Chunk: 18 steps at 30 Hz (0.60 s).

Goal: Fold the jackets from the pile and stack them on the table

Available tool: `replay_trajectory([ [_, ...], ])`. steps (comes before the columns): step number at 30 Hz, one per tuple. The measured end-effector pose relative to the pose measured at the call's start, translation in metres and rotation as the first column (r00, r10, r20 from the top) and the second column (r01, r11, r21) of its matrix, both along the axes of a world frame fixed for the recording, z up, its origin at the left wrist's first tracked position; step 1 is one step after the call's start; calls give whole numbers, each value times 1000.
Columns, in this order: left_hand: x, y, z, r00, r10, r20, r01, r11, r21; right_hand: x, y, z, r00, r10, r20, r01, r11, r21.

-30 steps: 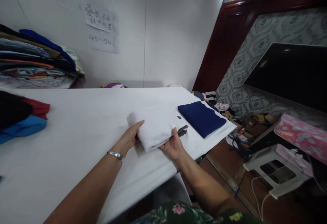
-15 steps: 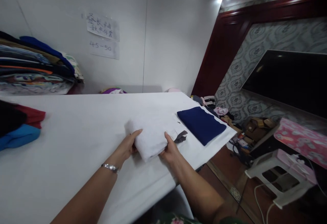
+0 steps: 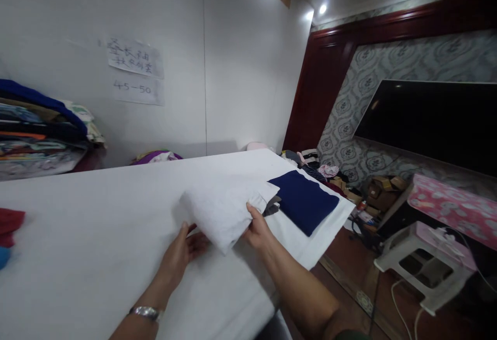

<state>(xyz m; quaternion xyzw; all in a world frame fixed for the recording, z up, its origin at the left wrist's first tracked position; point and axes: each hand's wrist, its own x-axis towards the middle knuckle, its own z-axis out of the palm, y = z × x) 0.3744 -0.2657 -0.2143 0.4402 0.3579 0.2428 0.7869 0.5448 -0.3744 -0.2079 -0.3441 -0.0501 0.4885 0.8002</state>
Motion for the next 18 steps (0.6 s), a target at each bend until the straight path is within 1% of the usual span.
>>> replay_trajectory([
  [2,1,-1,-2,999,7,-38,-4,998,62,16,6,15,998,-25,-63,27,999,35],
  [5,3,-3,-4,994,25,-106,-9,988,153,48,17,38,998,-23,-53,28,995,93],
  [9,7,-3,-7,984,54,-171,-20,980,199,108,33,65,990,-123,68,113,984,137],
  [12,9,1,-14,979,49,-199,2,969,248,159,46,82,968,-200,151,176,971,160],
  [13,10,2,-17,977,43,-210,15,963,268,175,50,85,962,-220,163,193,967,164],
  [15,11,6,-25,971,33,-235,40,953,299,208,55,86,943,-277,184,257,958,125],
  [16,12,8,-29,968,34,-247,46,949,311,222,57,83,930,-311,198,300,950,86],
  [18,13,12,-36,962,38,-272,54,944,325,247,58,69,900,-375,221,386,923,-7],
])
